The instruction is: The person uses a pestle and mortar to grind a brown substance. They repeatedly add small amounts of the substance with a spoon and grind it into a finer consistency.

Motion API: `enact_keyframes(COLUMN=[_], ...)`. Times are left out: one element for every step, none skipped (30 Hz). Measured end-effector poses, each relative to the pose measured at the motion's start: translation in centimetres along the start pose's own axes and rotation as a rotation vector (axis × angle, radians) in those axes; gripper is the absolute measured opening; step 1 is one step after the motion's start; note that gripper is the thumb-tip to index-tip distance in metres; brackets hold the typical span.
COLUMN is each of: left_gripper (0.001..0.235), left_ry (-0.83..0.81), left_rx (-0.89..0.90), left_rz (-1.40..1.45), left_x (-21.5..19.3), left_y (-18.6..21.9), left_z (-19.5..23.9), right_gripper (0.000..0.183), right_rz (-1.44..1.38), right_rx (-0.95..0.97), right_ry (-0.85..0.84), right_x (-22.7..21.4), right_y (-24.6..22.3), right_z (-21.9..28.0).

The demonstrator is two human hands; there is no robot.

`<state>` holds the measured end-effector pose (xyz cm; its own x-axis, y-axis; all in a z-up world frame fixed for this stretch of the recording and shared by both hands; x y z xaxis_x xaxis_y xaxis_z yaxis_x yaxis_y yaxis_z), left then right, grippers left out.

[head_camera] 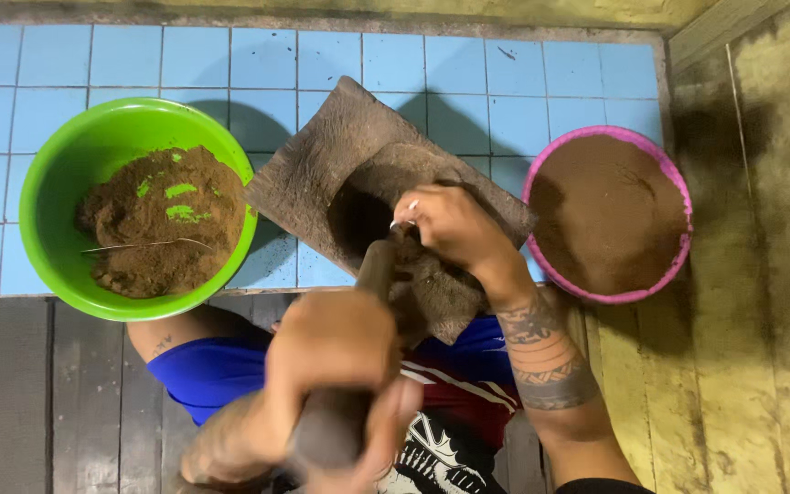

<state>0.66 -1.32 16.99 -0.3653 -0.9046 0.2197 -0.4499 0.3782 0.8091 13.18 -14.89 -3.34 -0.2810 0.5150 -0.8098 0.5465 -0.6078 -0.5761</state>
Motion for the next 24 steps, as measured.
enact_keyframes(left_gripper=[0.038,0.037,0.036,0.036,0.035,0.033,0.033,0.030,0.027,0.027,0.028,0.030,0.030,0.030,0.029,0.029,0.030,0.031,0.031,0.028,0.027,0.027,0.033,0.042], left_ry=[0.001,-0.018,-0.038,-0.038,-0.071,-0.105,-0.108,-0.094,-0.080,-0.084,-0.086,-0.088,-0.085,-0.096,-0.111,-0.112,-0.110,-0.108,-0.106,-0.099,-0.089,-0.084,-0.104,-0.124], left_rx=[-0.008,-0.005,0.003,-0.001,0.017,0.034,0.034,0.017,-0.001,-0.002,0.037,0.077,0.076,0.067,0.064,0.070,0.023,-0.025,-0.029,-0.021,-0.014,-0.020,0.007,0.034], left_rz=[0.001,0.036,0.068,0.066,0.117,0.168,0.172,0.137,0.104,0.110,0.083,0.057,0.062,0.071,0.074,0.072,0.082,0.092,0.094,0.036,-0.024,-0.024,0.045,0.114], left_x=[-0.2,-0.1,-0.1,-0.3,-0.3,-0.3,-0.7,-1.2,-1.5,-1.5,-1.4,-1.4,-1.4,-1.2,-1.3,-1.4,-1.6,-1.9,-1.3,-0.8,-0.4,-0.4,-0.3,-0.2], left_y=[-0.2,-0.3,-0.3,-0.9,-1.2,-1.5,-4.6,-7.7,-10.9,-11.6,-12.0,-12.4,-12.5,-12.6,-12.7,-11.1,-10.1,-9.1,-6.4,-3.7,-1.0,-0.3,0.8,1.9], left_z=[0.3,0.6,0.8,1.1,1.3,1.5,2.0,2.5,3.1,3.1,3.1,3.1,3.3,3.5,3.4,3.1,2.8,2.4,1.8,1.0,0.3,0.2,0.0,-0.1], right_gripper=[0.028,0.023,0.020,0.020,0.019,0.019,0.019,0.016,0.014,0.014,0.014,0.015,0.015,0.018,0.027,0.027,0.029,0.030,0.030,0.032,0.069,0.069,0.075,0.081], right_rz=[-0.006,0.014,0.037,0.033,0.035,0.037,0.040,0.077,0.113,0.116,0.169,0.222,0.224,0.241,0.258,0.261,0.169,0.078,0.075,0.125,0.172,0.167,0.145,0.122], right_rx=[0.004,-0.013,-0.035,-0.034,-0.038,-0.041,-0.038,-0.043,-0.047,-0.041,-0.032,-0.023,-0.021,-0.035,-0.056,-0.060,-0.014,0.031,0.034,-0.013,-0.063,-0.062,-0.124,-0.185], right_ry=[-0.003,0.116,0.237,0.236,0.265,0.294,0.297,0.301,0.303,0.304,0.280,0.256,0.252,0.189,0.132,0.135,0.095,0.056,0.053,-0.036,-0.127,-0.132,-0.087,-0.042], right_x=[-0.2,-1.3,-2.5,-2.4,-2.8,-3.2,-2.8,-2.5,-2.1,-1.9,-1.6,-1.3,-1.0,-0.4,0.2,0.0,0.1,0.3,-0.2,-0.2,0.1,0.5,0.6,0.7], right_y=[0.1,0.0,0.0,-0.3,-0.6,-0.9,-0.4,-0.1,0.2,0.6,1.0,1.3,1.5,1.6,1.6,0.5,-0.1,-0.6,-1.0,-1.6,-2.1,-1.4,-1.2,-1.0], right_z=[0.1,0.2,0.3,0.3,0.2,0.2,0.2,0.2,0.5,0.5,0.4,0.3,0.5,0.6,0.3,0.7,0.9,1.2,1.1,1.0,0.9,0.9,0.8,0.7])
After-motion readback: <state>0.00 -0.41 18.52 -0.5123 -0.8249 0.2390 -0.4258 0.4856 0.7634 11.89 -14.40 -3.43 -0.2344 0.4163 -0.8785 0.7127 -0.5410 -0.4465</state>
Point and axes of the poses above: each hand's wrist, its own z-axis away from the middle knuckle, its own x-axis out of the palm, y = z × x, the point moved 7 cm from there along -z, towards the middle knuckle, and after that the axes turned 15 degrees about z, right-handed, at the moved point
